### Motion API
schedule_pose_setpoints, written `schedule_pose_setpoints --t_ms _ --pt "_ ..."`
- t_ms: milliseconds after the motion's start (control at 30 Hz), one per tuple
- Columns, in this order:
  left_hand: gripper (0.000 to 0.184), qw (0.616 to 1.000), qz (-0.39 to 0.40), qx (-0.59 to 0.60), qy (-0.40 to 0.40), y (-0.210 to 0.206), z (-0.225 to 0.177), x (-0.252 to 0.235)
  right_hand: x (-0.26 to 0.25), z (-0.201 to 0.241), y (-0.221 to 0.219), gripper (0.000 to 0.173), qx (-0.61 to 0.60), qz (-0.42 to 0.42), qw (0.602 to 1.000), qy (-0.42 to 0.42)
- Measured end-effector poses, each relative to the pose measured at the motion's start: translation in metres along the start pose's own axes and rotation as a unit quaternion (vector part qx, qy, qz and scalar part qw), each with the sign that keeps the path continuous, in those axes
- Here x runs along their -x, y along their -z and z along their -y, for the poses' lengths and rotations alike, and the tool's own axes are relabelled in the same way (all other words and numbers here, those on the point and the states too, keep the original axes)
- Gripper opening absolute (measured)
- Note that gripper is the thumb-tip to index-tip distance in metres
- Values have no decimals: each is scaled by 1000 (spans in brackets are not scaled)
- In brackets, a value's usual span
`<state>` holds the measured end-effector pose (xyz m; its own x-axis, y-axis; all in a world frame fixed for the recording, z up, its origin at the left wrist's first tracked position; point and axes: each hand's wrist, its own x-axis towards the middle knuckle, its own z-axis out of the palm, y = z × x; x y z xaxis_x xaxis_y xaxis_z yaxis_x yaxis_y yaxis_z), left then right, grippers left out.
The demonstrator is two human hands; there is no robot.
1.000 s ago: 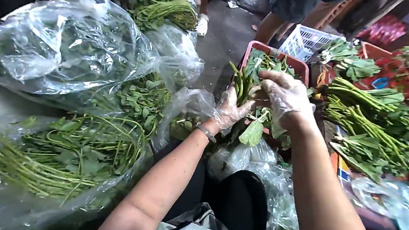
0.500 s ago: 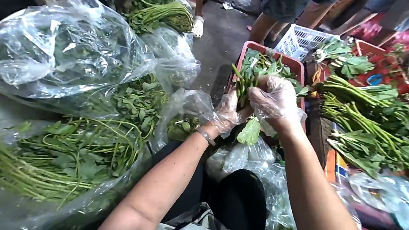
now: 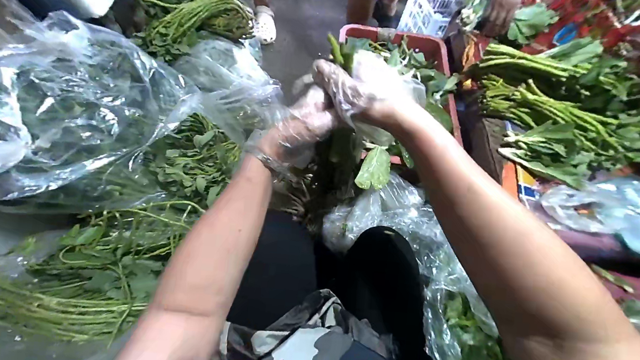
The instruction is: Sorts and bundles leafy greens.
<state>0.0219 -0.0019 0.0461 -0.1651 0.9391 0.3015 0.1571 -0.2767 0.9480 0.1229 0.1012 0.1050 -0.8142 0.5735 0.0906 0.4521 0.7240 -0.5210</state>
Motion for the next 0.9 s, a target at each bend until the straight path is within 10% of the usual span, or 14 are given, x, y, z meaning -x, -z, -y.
schedule_pose_setpoints --t_ms 167,367,633,833,900 --pt "13 1000 -24 -20 1 6 -19 -12 -1 27 16 39 -12 -67 997 -39" --pt "40 979 -71 -177 -76 6 -13 -19 -4 41 23 38 10 -81 994 -70" --pt "14 979 -147 -131 -50 80 -21 -6 52 -55 44 45 -115 -108 987 35" --pt "23 962 -185 -188 76 141 36 -7 211 -171 -20 30 -22 55 973 -223" --pt "39 957 -117 -247 99 161 59 0 247 -186 -18 29 -47 -25 954 -295"
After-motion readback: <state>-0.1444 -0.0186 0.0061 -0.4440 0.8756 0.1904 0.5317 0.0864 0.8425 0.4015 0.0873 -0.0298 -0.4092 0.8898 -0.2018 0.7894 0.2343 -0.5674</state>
